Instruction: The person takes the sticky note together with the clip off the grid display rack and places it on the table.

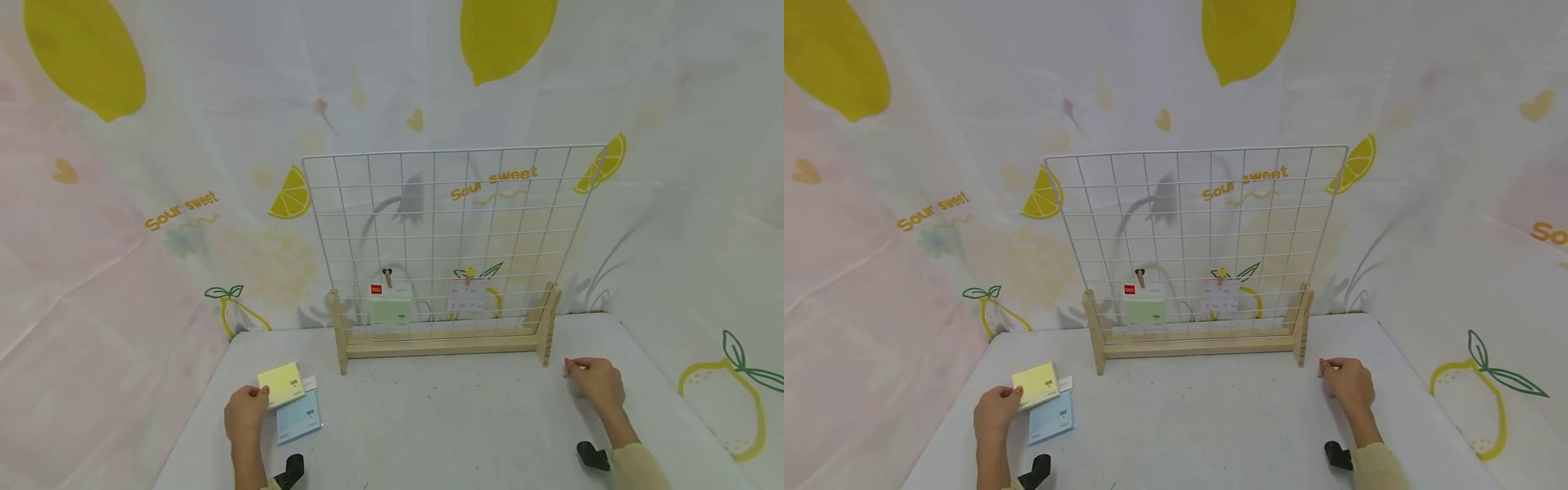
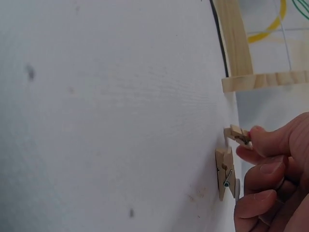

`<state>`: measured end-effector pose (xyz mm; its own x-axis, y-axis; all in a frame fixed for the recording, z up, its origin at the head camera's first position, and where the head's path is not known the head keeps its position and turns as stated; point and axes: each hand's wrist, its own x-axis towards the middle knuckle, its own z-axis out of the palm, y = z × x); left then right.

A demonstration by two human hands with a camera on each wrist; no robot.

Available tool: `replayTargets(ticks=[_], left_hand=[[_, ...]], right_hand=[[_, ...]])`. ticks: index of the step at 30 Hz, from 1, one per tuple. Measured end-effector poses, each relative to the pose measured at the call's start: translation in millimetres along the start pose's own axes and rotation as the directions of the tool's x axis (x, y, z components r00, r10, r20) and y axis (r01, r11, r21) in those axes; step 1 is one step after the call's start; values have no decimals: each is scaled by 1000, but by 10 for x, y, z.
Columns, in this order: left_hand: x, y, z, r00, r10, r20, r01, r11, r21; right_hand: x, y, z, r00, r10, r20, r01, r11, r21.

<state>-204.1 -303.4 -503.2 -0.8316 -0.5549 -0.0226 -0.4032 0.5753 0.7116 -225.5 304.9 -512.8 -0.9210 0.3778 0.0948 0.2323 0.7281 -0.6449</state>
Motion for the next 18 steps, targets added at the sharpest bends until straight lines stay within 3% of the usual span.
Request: replayTargets(ticks=[18], left_hand=[[-22,-76,17,996,-82,39,78,992,97]], right_hand=[[40,51,3,999,31,18,-31,999,-20]])
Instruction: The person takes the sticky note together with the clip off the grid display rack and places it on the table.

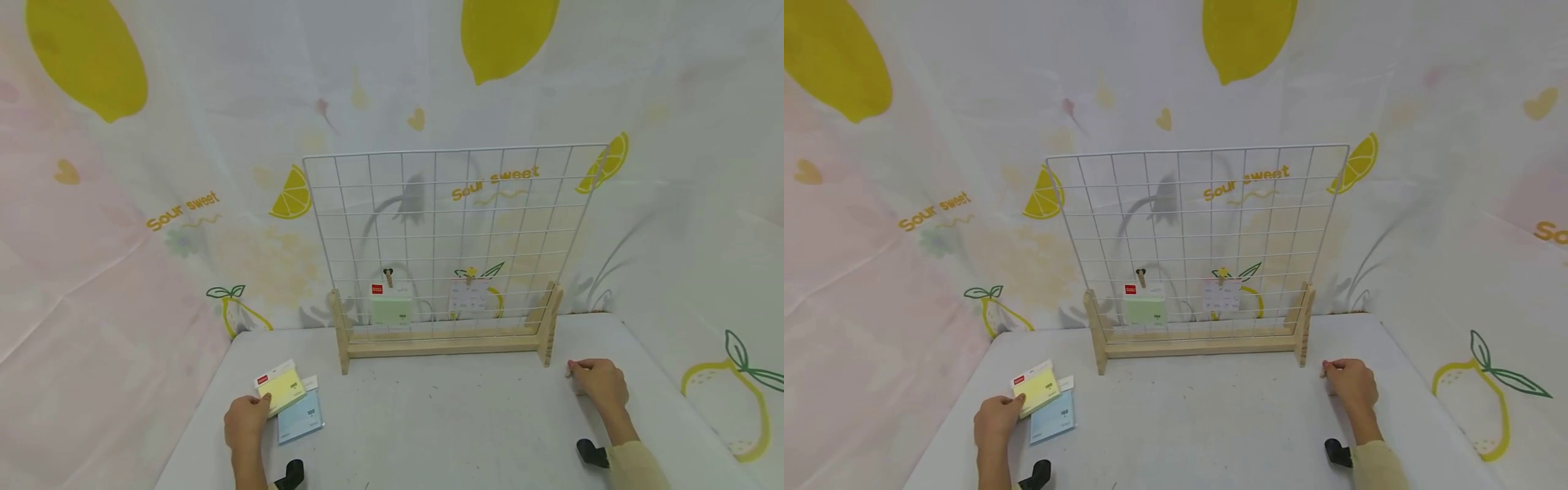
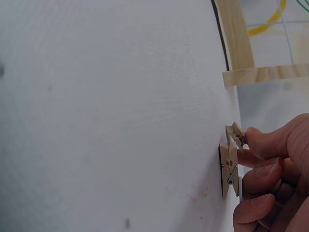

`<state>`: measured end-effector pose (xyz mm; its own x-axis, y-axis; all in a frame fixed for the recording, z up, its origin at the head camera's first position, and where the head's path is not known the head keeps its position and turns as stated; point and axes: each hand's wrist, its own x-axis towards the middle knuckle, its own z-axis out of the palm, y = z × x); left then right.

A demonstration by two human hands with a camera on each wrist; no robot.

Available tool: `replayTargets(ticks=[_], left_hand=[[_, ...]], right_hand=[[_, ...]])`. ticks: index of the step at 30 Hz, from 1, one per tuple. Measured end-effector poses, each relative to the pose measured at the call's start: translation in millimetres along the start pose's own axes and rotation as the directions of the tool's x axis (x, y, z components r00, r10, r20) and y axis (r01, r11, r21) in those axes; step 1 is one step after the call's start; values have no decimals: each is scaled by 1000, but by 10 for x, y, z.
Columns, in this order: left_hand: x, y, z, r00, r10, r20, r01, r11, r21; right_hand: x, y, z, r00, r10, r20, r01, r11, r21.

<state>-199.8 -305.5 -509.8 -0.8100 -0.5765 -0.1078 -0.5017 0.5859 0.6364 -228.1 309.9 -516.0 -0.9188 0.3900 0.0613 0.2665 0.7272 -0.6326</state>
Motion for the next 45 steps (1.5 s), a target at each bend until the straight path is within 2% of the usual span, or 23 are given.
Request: replayTargets(ticks=[7,14,17,21,26,28,31,36,45], left_hand=[[26,-26,2,1000,7,-28,-7,1000,-1],[14,-23,20,994,-75,-78,74,997,-25],[5,3,6,992,-79,-102,75,996,-36],[-1,40,-19,992,-72,-105,67,996,-57],[7,58,-28,995,-65,-76,58,994,-94],[9,60,-29,997,-44,-66,37,994,-100],[6,62,-33,997,20,-72,-28,994,-105],[-10,102,-26,988,130,-84,-141,980,-137],[-25,217,33,978,200,-57,-207,957,-203]], right_hand=[[-2,6,22,1000,0,-26,0,1000,3],[-45,-26,25,999,-17,-45,17,1000,-10],[-71,-61,14,997,-41,-60,41,999,-9],[-84,-112,-4,994,-96,-56,96,995,1],[-75,-176,-5,990,-136,-35,138,990,37],[-73,-210,-4,988,-152,-39,154,987,52],[-79,-264,-12,980,-191,-56,194,979,61],[-112,-354,-31,961,-249,-121,258,964,64],[-163,-567,-75,942,-287,-177,301,952,61]])
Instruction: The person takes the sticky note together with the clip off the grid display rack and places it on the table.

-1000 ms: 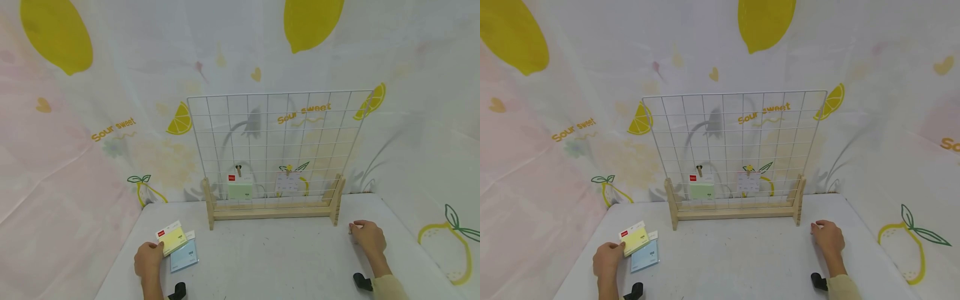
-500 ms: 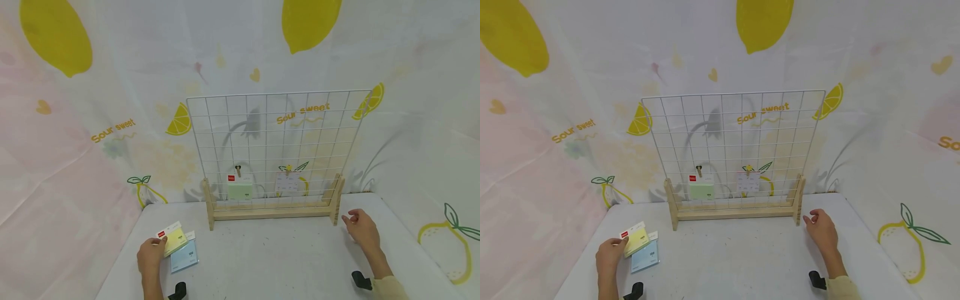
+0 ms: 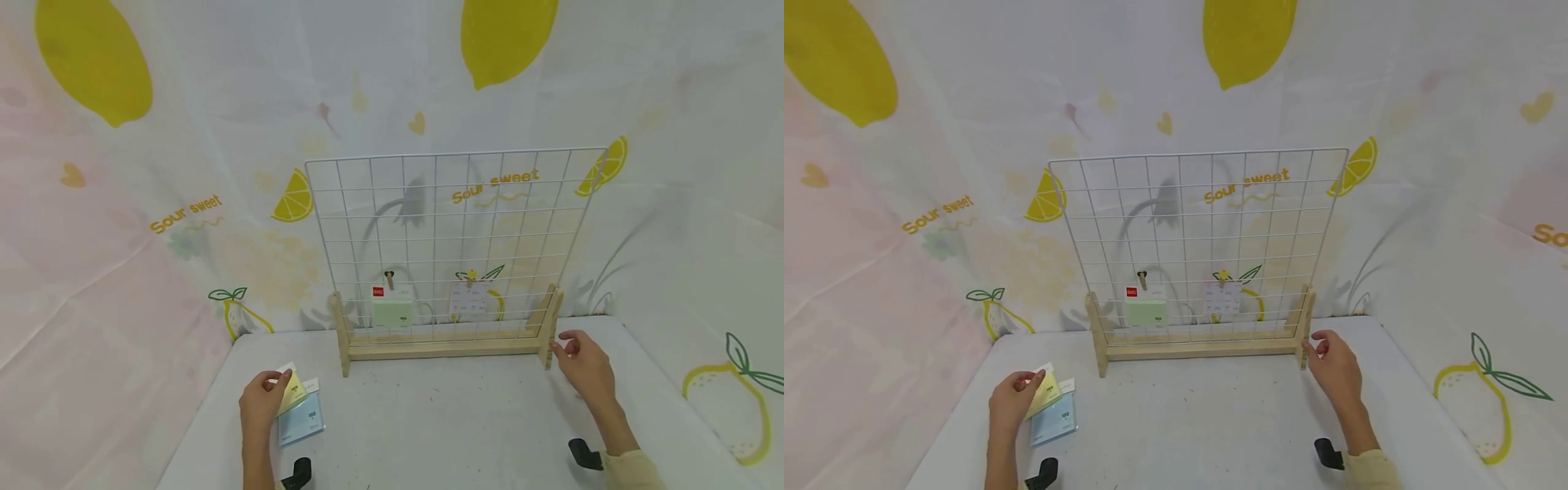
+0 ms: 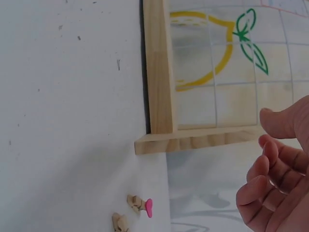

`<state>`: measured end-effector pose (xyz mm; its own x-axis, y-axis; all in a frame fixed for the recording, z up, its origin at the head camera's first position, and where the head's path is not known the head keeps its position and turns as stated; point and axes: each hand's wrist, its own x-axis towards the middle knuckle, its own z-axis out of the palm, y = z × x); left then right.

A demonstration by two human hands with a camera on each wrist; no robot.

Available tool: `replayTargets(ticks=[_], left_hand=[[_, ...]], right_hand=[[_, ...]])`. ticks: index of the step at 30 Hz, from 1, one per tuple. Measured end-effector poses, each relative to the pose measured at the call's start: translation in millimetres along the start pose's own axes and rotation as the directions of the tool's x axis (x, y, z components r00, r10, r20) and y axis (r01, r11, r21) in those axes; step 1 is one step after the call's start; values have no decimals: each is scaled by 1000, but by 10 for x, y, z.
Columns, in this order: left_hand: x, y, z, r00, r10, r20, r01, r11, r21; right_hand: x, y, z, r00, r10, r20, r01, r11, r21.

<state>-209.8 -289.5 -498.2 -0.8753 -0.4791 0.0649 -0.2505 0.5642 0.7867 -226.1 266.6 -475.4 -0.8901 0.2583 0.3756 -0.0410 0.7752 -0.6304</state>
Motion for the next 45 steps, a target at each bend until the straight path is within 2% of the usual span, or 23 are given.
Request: replayTargets(ticks=[5,11,20,24,33,40,45], left_hand=[[-19,79,43,998,57,-3,-57,998,-27],[-23,145,110,994,104,-23,-106,992,-62],[-15,215,237,980,193,-44,-196,975,-108],[-22,240,271,978,204,-51,-209,972,-111],[-28,338,329,977,211,-27,-212,969,-123],[-36,340,365,973,229,-29,-230,963,-140],[-30,369,384,968,247,-30,-249,955,-164]], right_hand=[[18,-155,-23,997,-65,-39,66,998,22],[25,-290,-14,993,-99,-63,104,992,68],[44,-342,102,976,-181,-120,195,973,123],[55,-374,155,965,-216,-147,236,961,141],[80,-506,198,954,-247,-168,274,949,159],[78,-587,242,963,-227,-146,251,951,178],[91,-647,254,962,-227,-151,252,952,176]])
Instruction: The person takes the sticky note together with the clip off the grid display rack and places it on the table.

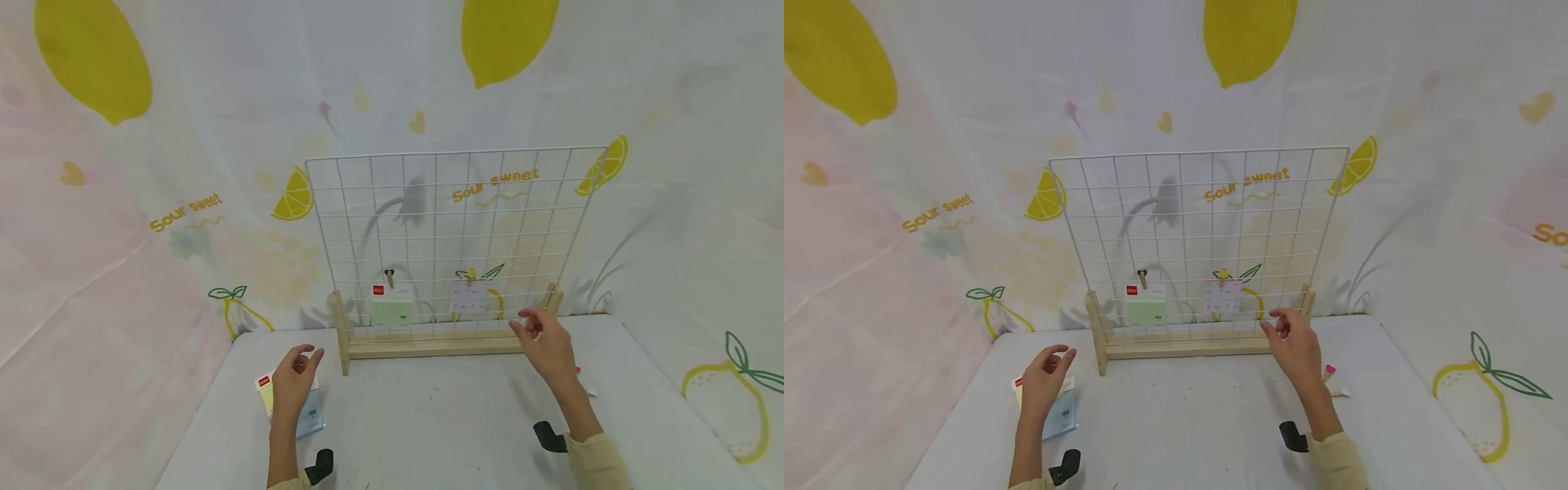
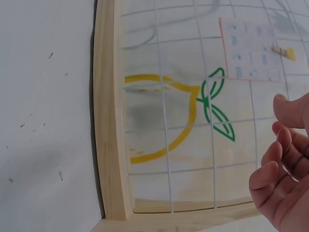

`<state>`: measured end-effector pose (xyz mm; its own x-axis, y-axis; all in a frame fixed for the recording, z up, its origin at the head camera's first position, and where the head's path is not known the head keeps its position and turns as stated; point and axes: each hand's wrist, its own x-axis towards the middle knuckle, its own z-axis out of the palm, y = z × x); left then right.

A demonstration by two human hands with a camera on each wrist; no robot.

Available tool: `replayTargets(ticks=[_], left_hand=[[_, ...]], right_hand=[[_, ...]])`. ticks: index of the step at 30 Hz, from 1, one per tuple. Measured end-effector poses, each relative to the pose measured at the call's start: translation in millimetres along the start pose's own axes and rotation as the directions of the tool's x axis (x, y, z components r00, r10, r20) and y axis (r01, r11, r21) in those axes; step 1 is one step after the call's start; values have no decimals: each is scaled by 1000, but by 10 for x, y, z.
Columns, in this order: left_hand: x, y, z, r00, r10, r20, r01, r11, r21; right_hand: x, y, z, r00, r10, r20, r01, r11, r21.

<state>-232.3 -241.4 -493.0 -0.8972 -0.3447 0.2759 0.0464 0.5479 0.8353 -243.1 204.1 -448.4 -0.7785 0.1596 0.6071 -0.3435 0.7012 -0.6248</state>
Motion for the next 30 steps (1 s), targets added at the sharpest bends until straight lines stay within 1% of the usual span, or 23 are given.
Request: replayTargets(ticks=[4,11,15,17,20,22,25,30], left_hand=[[6,28,25,1000,5,7,-5,1000,-9],[-5,62,95,998,46,32,-45,999,-19],[-9,102,141,997,71,18,-70,996,-48],[-4,130,177,994,108,5,-107,991,-77],[-1,178,228,989,146,-1,-145,983,-110],[-3,205,263,987,162,-2,-161,980,-121],[-5,241,311,985,171,2,-169,978,-124],[0,271,378,978,207,-13,-207,969,-135]], right_hand=[[32,-49,34,1000,-24,7,24,999,23],[74,-102,102,998,-60,-9,60,996,72],[86,-126,144,997,-70,-13,71,993,94],[94,-136,161,997,-77,-23,79,991,106],[108,-170,182,995,-90,-35,94,989,111],[115,-197,192,994,-97,-42,101,989,107],[123,-237,204,995,-95,-31,98,990,104],[139,-272,239,995,-103,-13,103,986,131]])
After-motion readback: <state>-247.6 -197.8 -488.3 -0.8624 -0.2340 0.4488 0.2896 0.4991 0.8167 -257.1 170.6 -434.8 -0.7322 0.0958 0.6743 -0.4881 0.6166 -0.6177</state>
